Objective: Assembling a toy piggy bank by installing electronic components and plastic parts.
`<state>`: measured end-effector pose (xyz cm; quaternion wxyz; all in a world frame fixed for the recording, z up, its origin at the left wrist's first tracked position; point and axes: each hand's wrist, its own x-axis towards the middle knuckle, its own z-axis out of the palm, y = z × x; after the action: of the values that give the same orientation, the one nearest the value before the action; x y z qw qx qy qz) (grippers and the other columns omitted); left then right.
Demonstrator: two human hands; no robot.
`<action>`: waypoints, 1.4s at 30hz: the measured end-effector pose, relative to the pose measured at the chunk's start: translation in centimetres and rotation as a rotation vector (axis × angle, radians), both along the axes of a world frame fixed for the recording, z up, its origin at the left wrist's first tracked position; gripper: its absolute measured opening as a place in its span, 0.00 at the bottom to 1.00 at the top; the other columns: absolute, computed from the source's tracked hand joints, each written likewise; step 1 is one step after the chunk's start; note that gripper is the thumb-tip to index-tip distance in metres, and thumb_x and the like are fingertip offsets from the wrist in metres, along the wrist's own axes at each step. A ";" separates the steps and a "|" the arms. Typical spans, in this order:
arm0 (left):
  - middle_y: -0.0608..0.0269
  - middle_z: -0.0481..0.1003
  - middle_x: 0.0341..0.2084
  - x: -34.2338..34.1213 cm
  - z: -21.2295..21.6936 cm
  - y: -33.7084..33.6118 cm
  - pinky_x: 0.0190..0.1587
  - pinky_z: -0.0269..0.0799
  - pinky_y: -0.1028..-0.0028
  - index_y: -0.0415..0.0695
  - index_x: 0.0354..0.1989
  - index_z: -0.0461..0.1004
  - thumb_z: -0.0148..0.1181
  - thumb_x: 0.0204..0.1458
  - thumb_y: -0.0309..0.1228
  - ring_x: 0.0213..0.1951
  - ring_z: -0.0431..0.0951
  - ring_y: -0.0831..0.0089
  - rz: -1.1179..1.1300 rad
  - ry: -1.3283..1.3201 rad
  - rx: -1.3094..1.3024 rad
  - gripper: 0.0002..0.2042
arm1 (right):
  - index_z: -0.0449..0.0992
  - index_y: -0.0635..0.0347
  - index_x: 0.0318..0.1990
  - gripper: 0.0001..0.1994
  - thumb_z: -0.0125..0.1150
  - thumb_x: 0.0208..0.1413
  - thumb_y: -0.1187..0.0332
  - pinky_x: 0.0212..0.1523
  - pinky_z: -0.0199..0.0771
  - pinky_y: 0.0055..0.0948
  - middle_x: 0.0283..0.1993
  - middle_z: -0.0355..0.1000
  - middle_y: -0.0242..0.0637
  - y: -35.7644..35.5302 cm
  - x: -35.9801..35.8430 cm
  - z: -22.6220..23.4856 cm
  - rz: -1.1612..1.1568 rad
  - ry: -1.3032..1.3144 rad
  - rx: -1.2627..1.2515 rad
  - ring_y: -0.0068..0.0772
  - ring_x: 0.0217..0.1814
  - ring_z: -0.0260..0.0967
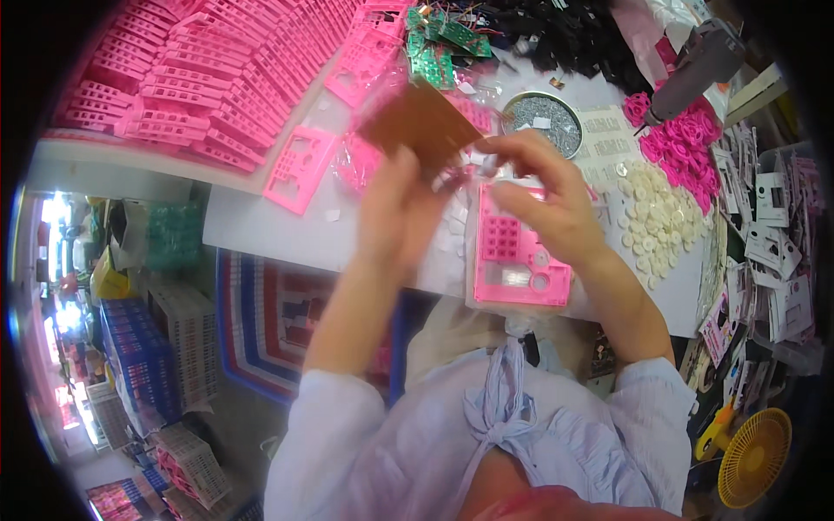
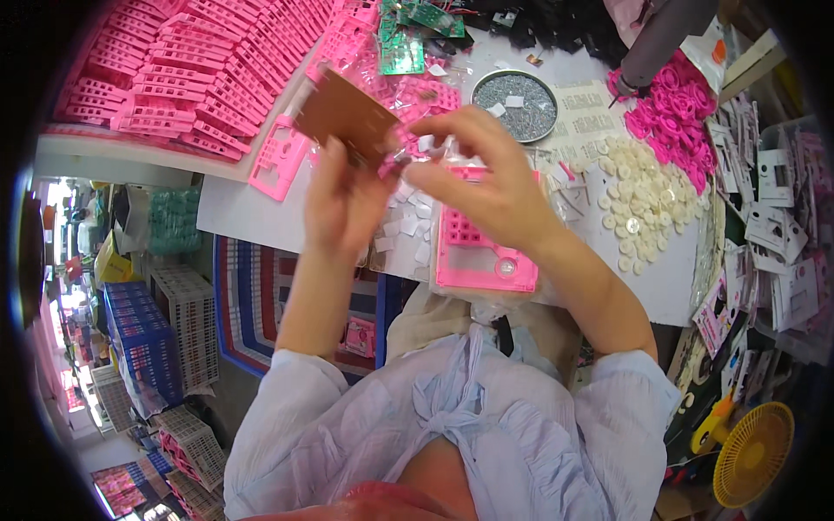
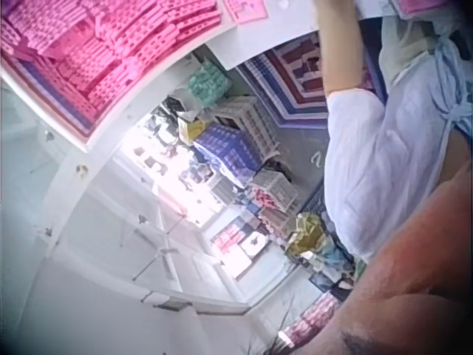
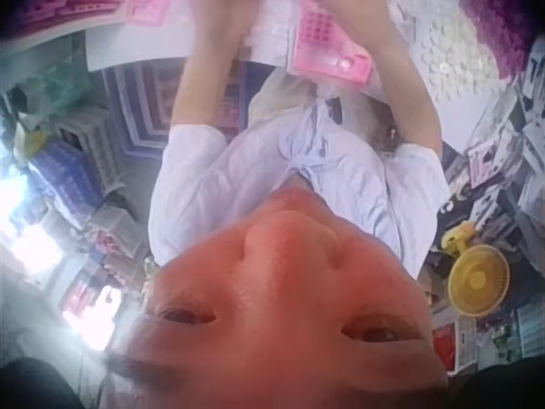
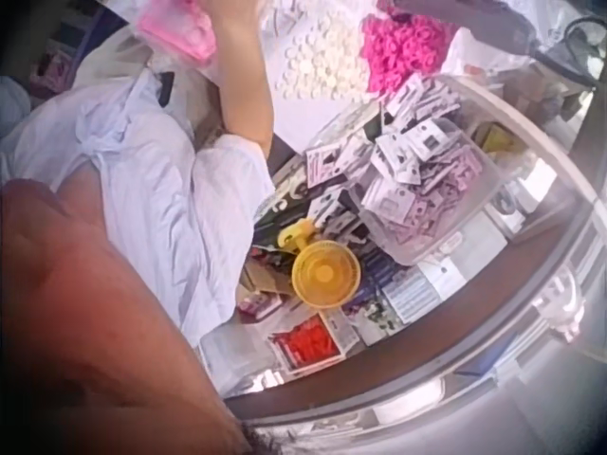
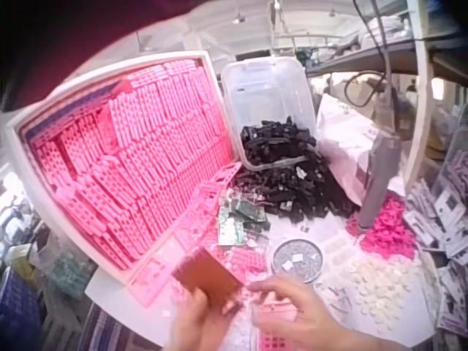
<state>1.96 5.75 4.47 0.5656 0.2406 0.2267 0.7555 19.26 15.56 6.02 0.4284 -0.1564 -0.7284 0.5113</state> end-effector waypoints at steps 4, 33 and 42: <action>0.55 0.71 0.55 0.9 -0.5 -5.4 0.61 0.69 0.60 0.38 0.64 0.63 0.53 0.63 0.27 0.56 0.72 0.67 0.029 0.672 -0.298 0.21 | 0.79 0.64 0.37 0.10 0.70 0.53 0.68 0.45 0.67 0.27 0.32 0.71 0.33 0.0 0.6 -0.4 0.106 -0.016 -0.171 0.24 0.39 0.67; 0.52 0.75 0.58 0.1 -1.0 -4.6 0.58 0.72 0.61 0.35 0.63 0.69 0.66 0.55 0.44 0.58 0.75 0.61 -0.563 0.209 -0.252 0.32 | 0.76 0.63 0.39 0.07 0.66 0.61 0.69 0.37 0.70 0.19 0.33 0.73 0.25 1.6 3.6 -0.3 0.568 -0.085 -0.659 0.12 0.35 0.68; 0.58 0.76 0.42 2.6 0.4 -2.3 0.43 0.77 0.70 0.40 0.45 0.73 0.60 0.61 0.35 0.43 0.79 0.72 -0.401 0.293 -0.343 0.11 | 0.70 0.62 0.54 0.20 0.70 0.56 0.76 0.37 0.68 0.17 0.34 0.69 0.22 0.5 4.3 -1.2 0.685 -0.097 -0.708 0.11 0.36 0.66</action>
<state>4.56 3.45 4.92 0.6970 0.2881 0.3782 0.5368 23.59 16.01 4.86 0.1216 -0.0674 -0.5387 0.8309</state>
